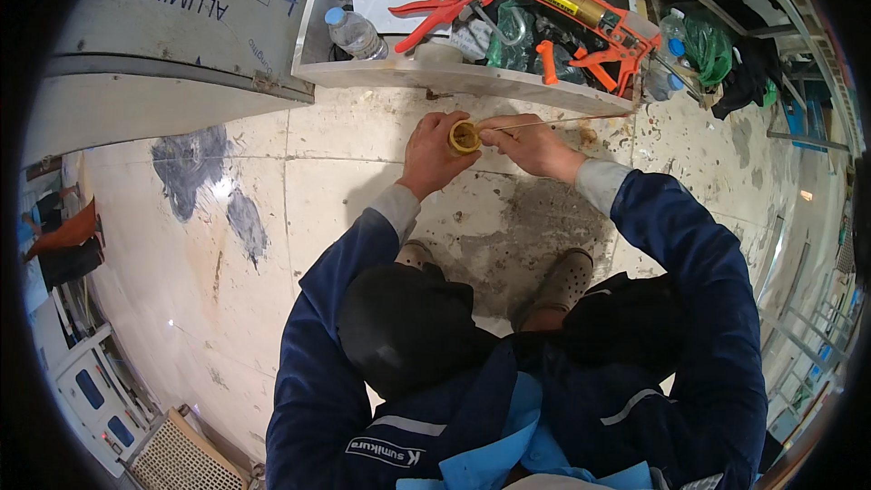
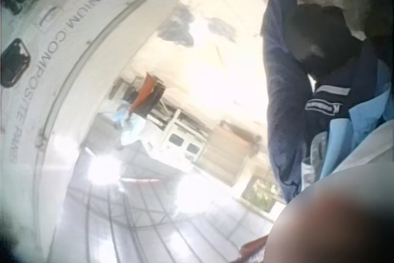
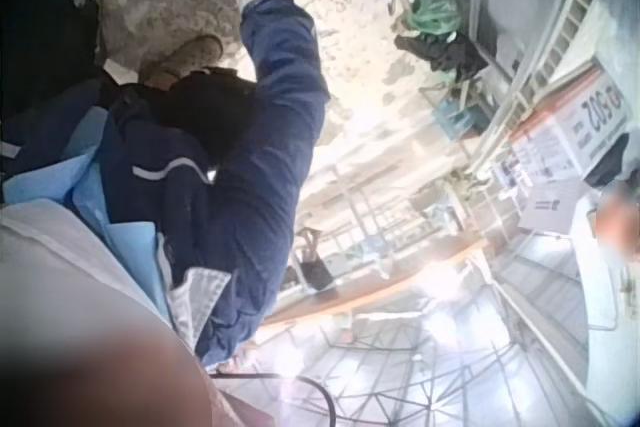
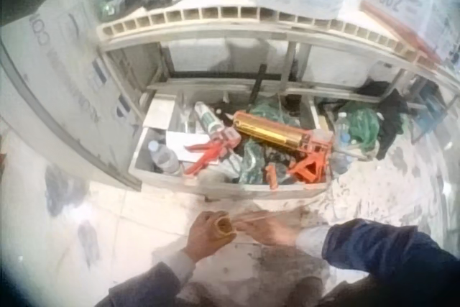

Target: The person sits on the floor and uses a thin stick to stir a yellow paste inside a small yellow container. They briefly pick up a water bottle and pour liquid into the container, then continue stirring the mixture.

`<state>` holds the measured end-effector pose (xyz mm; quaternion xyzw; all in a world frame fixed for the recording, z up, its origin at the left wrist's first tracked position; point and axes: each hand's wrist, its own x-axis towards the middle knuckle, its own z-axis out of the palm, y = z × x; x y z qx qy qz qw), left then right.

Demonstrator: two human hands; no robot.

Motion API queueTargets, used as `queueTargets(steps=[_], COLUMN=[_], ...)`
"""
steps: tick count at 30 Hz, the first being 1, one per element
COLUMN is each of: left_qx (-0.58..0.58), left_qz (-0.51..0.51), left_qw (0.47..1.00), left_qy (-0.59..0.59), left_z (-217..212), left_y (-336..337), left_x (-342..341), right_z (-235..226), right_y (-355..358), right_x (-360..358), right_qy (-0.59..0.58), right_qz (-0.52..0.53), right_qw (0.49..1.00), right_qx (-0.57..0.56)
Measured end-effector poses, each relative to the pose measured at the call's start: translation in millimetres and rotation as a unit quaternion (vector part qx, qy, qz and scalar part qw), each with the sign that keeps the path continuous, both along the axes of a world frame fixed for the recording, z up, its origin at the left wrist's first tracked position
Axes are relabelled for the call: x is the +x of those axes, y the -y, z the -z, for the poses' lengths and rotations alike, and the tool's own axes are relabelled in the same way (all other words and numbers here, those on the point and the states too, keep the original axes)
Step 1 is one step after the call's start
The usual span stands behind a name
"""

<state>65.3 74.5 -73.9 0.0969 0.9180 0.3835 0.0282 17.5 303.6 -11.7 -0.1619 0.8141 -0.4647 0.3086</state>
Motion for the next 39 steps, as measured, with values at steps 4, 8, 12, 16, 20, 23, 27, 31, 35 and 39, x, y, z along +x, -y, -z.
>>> queueTargets(steps=[4,8,12,16,20,23,27,31,35,39], left_qx=[-0.018,-0.017,-0.014,0.008,0.009,0.007,-0.001,-0.025,-0.017,-0.01], left_qz=[-0.016,-0.004,-0.026,-0.03,-0.017,-0.023,-0.027,-0.042,-0.052,-0.088], left_qw=[0.999,0.996,0.996,0.997,0.999,0.998,0.998,0.994,0.992,0.993], left_qy=[0.023,0.09,0.087,0.077,0.051,0.057,0.065,0.094,0.116,0.084], left_z=[19,40,59,68,68,66,63,60,56,41], left_y=[3,9,11,12,15,15,12,9,3,5], left_x=[-4,1,4,5,6,5,4,7,7,15], right_z=[22,39,58,77,86,82,76,69,55,34], right_y=[12,20,24,24,22,20,20,22,25,30], right_x=[-10,-28,-29,-21,-18,-16,-14,-10,-15,-17], right_qy=[-0.031,0.017,0.041,-0.092,-0.146,-0.096,-0.125,-0.05,-0.024,0.042], right_qz=[-0.038,-0.084,-0.085,-0.079,-0.102,-0.091,-0.076,-0.082,-0.049,0.009], right_qw=[0.999,0.994,0.994,0.993,0.981,0.991,0.989,0.995,0.996,0.999], right_qx=[0.005,0.064,0.059,0.012,-0.079,-0.033,-0.025,0.027,0.065,0.02])
